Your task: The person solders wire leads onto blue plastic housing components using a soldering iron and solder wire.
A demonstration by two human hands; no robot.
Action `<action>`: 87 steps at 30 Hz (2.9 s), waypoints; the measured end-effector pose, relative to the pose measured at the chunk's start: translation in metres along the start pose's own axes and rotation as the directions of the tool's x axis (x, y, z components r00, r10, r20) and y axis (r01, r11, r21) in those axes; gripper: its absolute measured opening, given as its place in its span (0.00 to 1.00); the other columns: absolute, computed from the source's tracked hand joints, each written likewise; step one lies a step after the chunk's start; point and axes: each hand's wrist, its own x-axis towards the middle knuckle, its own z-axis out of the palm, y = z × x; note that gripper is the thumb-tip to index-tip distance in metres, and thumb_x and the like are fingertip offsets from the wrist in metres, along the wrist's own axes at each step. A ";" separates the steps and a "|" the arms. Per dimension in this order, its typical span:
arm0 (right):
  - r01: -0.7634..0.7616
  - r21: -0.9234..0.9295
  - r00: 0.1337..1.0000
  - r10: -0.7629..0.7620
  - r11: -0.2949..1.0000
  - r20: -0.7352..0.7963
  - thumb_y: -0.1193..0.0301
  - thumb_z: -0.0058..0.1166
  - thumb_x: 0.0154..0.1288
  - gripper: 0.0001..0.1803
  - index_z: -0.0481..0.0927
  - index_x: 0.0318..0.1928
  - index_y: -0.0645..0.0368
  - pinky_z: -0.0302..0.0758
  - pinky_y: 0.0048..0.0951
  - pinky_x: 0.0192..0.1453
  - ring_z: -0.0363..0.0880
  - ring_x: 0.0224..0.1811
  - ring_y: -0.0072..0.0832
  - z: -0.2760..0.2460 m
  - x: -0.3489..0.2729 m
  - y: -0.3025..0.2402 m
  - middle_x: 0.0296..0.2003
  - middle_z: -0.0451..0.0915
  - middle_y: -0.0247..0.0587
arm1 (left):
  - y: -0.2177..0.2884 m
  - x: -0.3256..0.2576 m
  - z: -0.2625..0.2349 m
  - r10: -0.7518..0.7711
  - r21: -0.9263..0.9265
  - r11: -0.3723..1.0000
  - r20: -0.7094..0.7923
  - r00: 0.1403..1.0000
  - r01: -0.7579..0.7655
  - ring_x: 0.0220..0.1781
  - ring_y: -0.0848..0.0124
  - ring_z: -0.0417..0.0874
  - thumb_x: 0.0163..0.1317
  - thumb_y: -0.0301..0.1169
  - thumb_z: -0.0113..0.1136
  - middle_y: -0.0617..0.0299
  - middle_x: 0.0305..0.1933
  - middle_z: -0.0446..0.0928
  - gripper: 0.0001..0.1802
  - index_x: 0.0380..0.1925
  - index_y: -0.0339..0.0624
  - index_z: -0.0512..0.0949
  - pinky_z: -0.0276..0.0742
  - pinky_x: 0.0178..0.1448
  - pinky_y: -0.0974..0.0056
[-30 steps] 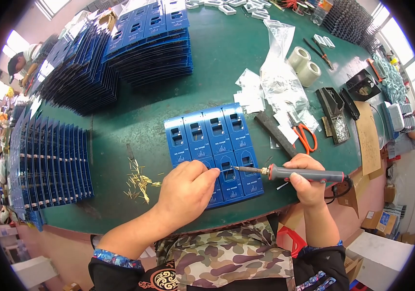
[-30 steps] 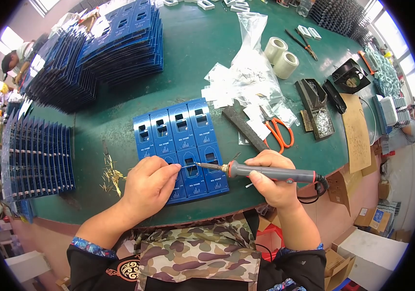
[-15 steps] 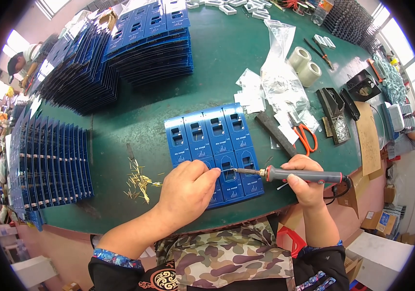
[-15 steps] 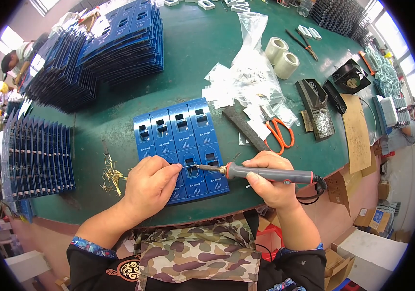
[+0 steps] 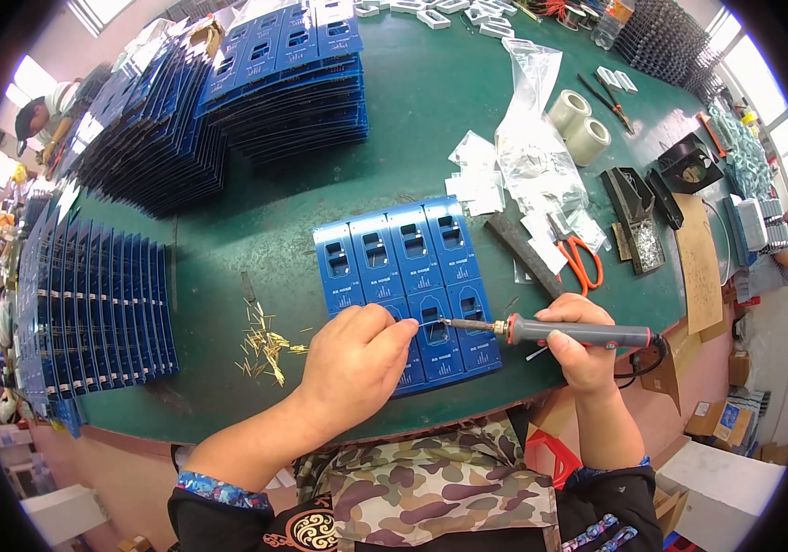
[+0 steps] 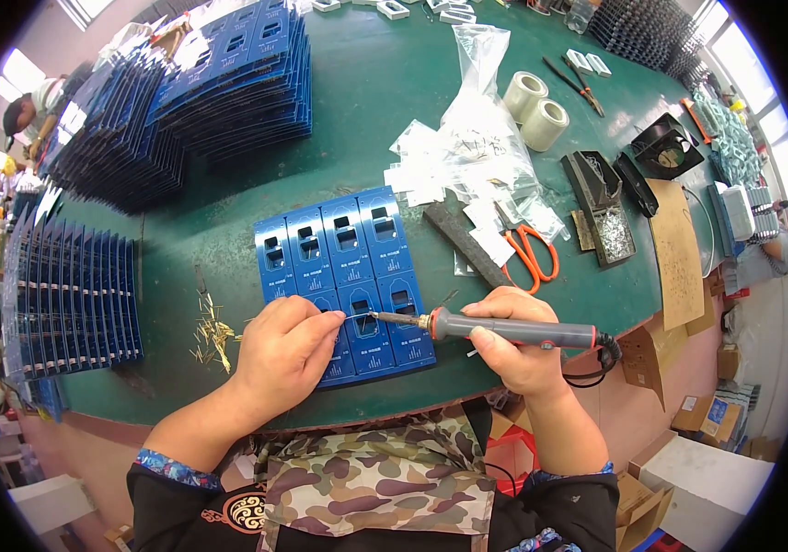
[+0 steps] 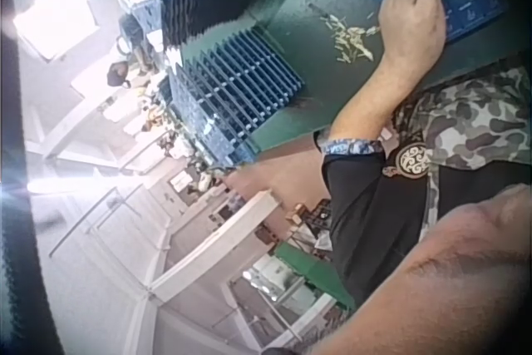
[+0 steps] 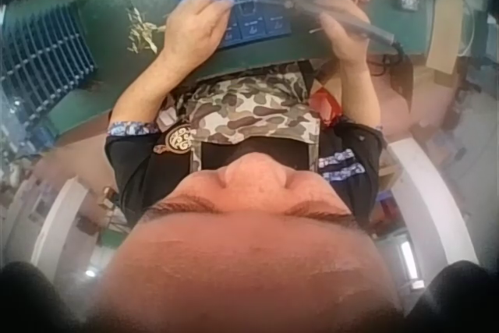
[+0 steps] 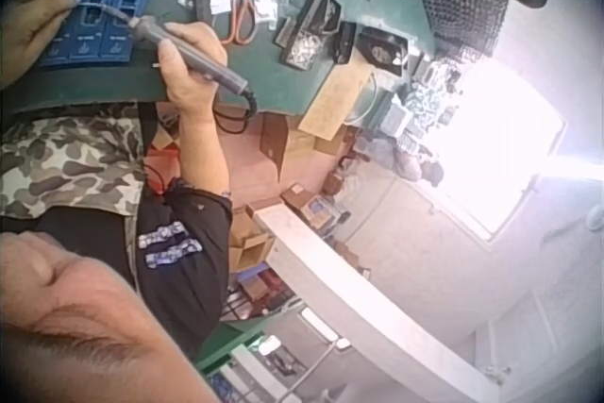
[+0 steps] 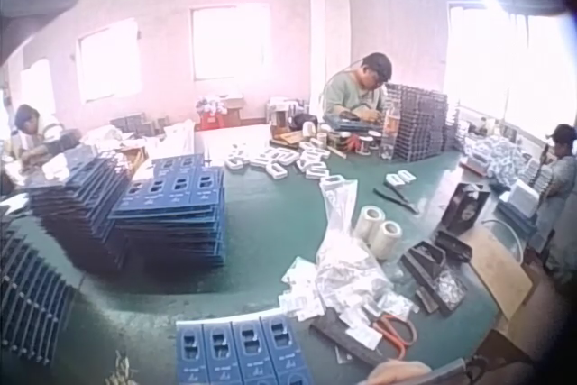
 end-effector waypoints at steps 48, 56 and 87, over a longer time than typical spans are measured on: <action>0.024 -0.024 1.000 -0.024 0.999 0.014 0.72 0.60 0.52 0.11 0.82 0.33 0.69 0.72 0.28 0.30 0.77 0.25 0.28 -0.004 -0.003 -0.006 0.26 0.80 0.44 | 0.004 -0.005 0.005 0.110 0.024 0.994 0.039 0.993 -0.111 0.26 0.63 0.74 0.47 0.21 0.65 0.61 0.27 0.72 0.12 0.35 0.41 0.79 0.68 0.27 0.60; 0.058 -0.036 0.998 -0.058 0.998 0.017 0.71 0.60 0.52 0.11 0.82 0.33 0.69 0.73 0.28 0.30 0.77 0.25 0.28 -0.004 -0.003 -0.005 0.26 0.80 0.45 | 0.005 -0.005 0.006 0.108 0.044 0.993 0.039 0.993 -0.109 0.25 0.63 0.73 0.47 0.20 0.65 0.61 0.26 0.72 0.12 0.35 0.40 0.79 0.68 0.28 0.60; 0.101 -0.042 0.994 -0.099 0.994 0.051 0.72 0.60 0.53 0.11 0.81 0.34 0.68 0.75 0.29 0.31 0.79 0.27 0.31 -0.006 -0.004 -0.004 0.28 0.83 0.47 | 0.007 -0.005 0.007 0.119 0.059 0.991 0.042 0.992 -0.122 0.26 0.63 0.73 0.45 0.21 0.65 0.62 0.27 0.71 0.13 0.34 0.41 0.80 0.68 0.28 0.60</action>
